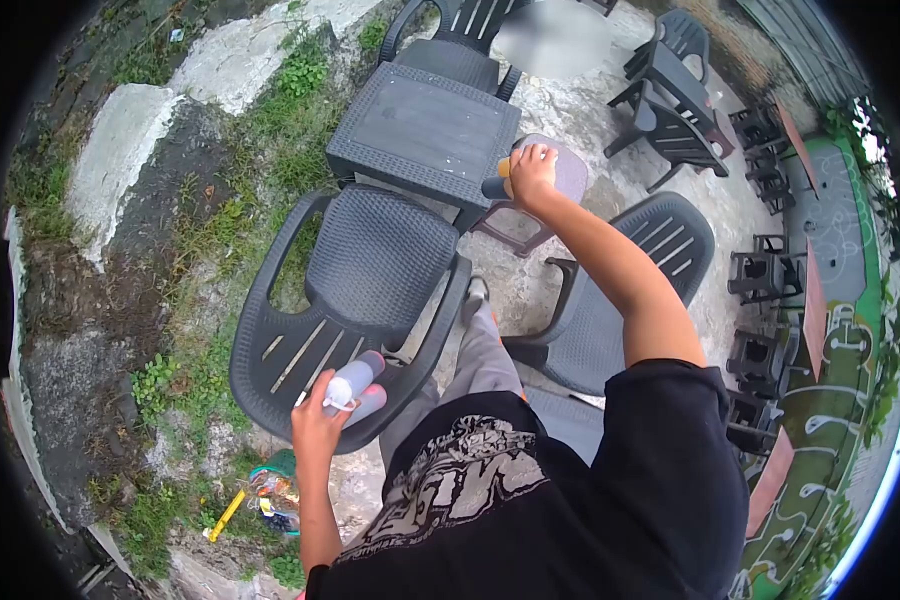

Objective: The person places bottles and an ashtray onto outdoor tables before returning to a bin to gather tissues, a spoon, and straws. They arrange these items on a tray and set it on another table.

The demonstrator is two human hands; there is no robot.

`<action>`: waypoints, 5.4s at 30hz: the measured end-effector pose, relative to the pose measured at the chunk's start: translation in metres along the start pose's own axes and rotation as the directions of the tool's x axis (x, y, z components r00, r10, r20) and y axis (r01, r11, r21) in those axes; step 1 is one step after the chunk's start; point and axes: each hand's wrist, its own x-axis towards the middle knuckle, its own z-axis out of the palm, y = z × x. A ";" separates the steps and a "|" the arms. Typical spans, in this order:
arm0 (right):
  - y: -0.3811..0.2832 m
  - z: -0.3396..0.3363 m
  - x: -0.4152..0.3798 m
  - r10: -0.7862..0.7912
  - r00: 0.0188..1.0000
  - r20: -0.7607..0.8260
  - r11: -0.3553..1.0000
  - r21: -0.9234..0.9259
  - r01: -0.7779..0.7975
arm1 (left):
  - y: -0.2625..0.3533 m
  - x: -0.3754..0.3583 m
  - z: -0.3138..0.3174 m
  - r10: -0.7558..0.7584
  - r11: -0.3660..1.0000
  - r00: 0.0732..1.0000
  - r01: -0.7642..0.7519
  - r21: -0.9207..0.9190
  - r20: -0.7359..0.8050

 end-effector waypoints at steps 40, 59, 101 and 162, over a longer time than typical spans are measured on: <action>-0.003 0.154 0.156 -0.419 0.819 0.392 0.891 0.352 0.287 | 0.102 0.164 0.102 -0.533 0.843 0.846 0.532 -0.073 0.007; -0.182 0.173 -0.590 -0.187 0.288 0.939 0.476 0.343 -0.810 | 0.011 -0.042 0.022 0.421 0.866 0.813 -0.492 0.089 0.402; -0.478 0.170 -1.453 -0.191 -0.276 0.942 -0.877 -0.290 -0.383 | 0.065 -0.816 0.390 0.510 0.036 -0.488 -0.811 -0.584 0.708; 1.070 1.319 -1.736 0.628 -0.754 0.190 -0.776 0.083 -0.625 | 1.124 -0.802 1.445 0.646 0.513 0.250 -0.842 -0.168 0.721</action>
